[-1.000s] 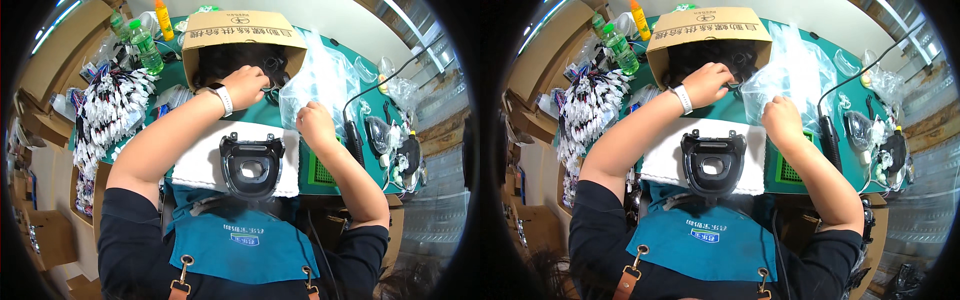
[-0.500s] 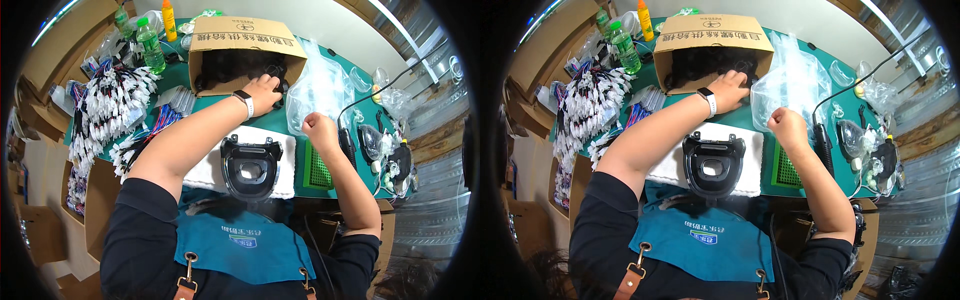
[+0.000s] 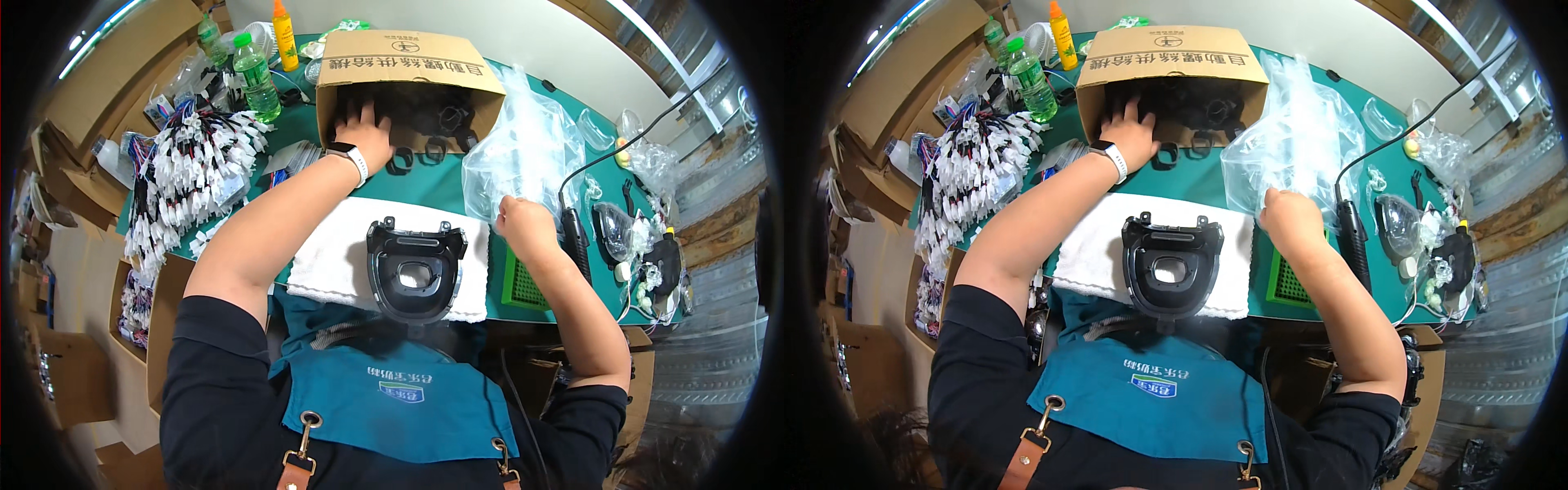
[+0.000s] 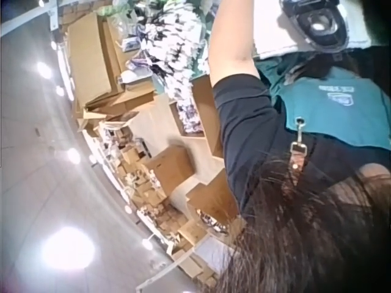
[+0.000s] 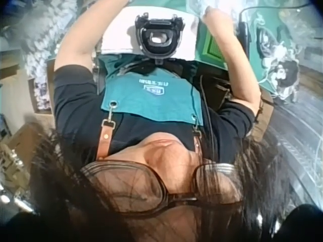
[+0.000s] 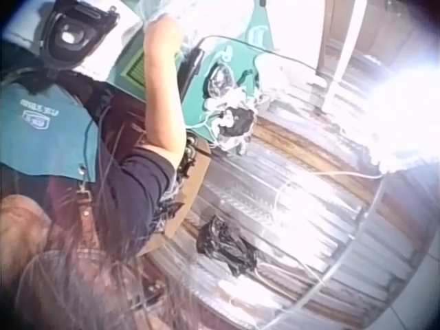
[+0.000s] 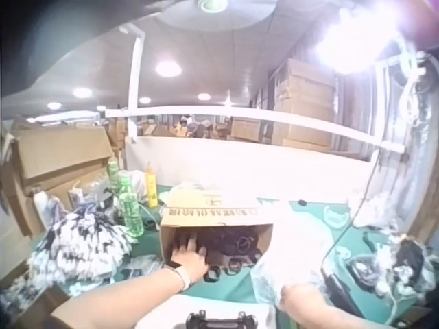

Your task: The person assembles an electronic light housing by installing a heat sink component and electronic wiring into the housing, using an electric screwdriver.

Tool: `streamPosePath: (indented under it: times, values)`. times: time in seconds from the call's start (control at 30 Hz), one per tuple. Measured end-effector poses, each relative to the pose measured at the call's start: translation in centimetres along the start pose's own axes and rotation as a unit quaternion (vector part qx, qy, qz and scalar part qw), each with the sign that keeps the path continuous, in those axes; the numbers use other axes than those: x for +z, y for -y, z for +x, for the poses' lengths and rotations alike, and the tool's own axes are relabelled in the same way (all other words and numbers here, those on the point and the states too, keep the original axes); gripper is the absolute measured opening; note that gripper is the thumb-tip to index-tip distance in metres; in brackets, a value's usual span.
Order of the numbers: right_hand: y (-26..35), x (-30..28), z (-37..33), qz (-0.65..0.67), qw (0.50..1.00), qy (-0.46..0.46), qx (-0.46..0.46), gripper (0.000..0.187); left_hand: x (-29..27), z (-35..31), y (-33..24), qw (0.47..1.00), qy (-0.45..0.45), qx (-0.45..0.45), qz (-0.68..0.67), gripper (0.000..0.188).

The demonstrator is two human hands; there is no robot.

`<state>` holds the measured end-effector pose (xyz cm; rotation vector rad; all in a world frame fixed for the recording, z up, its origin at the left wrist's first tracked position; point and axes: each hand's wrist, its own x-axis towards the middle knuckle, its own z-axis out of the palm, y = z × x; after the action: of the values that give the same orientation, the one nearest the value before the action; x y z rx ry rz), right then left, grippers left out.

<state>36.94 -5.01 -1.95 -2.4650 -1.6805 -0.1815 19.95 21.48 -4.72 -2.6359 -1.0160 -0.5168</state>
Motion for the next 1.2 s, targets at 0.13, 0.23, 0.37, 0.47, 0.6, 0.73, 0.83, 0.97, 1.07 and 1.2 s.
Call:
streamPosePath:
  times: [0.13,0.23,0.37,0.47,0.6,0.73,0.83,0.97,1.07,1.2]
  values:
    - [-0.5,0.6,0.2,-0.077,0.995,0.046,-0.032,0.012,-1.7,-0.4,-0.7,0.997,0.074,0.030,-0.010,0.044]
    - [-0.5,0.0,0.1,-0.031,0.999,0.022,-0.028,0.012,-1.7,0.1,-0.4,0.993,0.091,0.062,-0.033,0.036]
    - [-1.0,-1.2,-0.1,0.139,0.987,-0.022,0.074,0.011,-1.1,1.3,0.1,0.973,0.113,0.198,-0.021,0.026]
    - [-1.7,-1.1,-0.3,0.131,0.989,-0.021,0.068,0.010,-1.5,3.0,0.3,0.947,0.133,0.291,0.041,0.022]
    - [-1.2,-1.5,-0.7,0.063,0.997,-0.004,0.034,0.012,-1.4,3.8,-1.4,0.938,0.173,0.295,0.066,0.018]
    - [-0.8,-1.8,-1.1,0.038,0.999,0.018,0.016,0.014,-1.9,3.6,-1.8,0.942,0.114,0.314,0.034,0.027]
    - [-0.8,-1.6,-0.8,0.006,0.999,0.039,0.009,0.015,-1.1,3.8,-2.0,0.960,0.104,0.260,-0.010,0.016]
    - [-0.7,-1.9,-0.5,0.003,0.998,0.058,0.029,0.017,-2.1,4.3,-1.8,0.947,0.099,0.305,0.024,0.017]
    - [-0.3,-2.5,-0.8,-0.042,0.997,0.068,-0.017,0.019,-1.9,3.8,-0.9,0.939,0.083,0.333,0.027,0.016]
    - [0.1,-1.9,-0.8,-0.070,0.995,0.059,-0.025,0.019,-2.6,2.0,-0.8,0.943,0.059,0.326,-0.007,0.016]
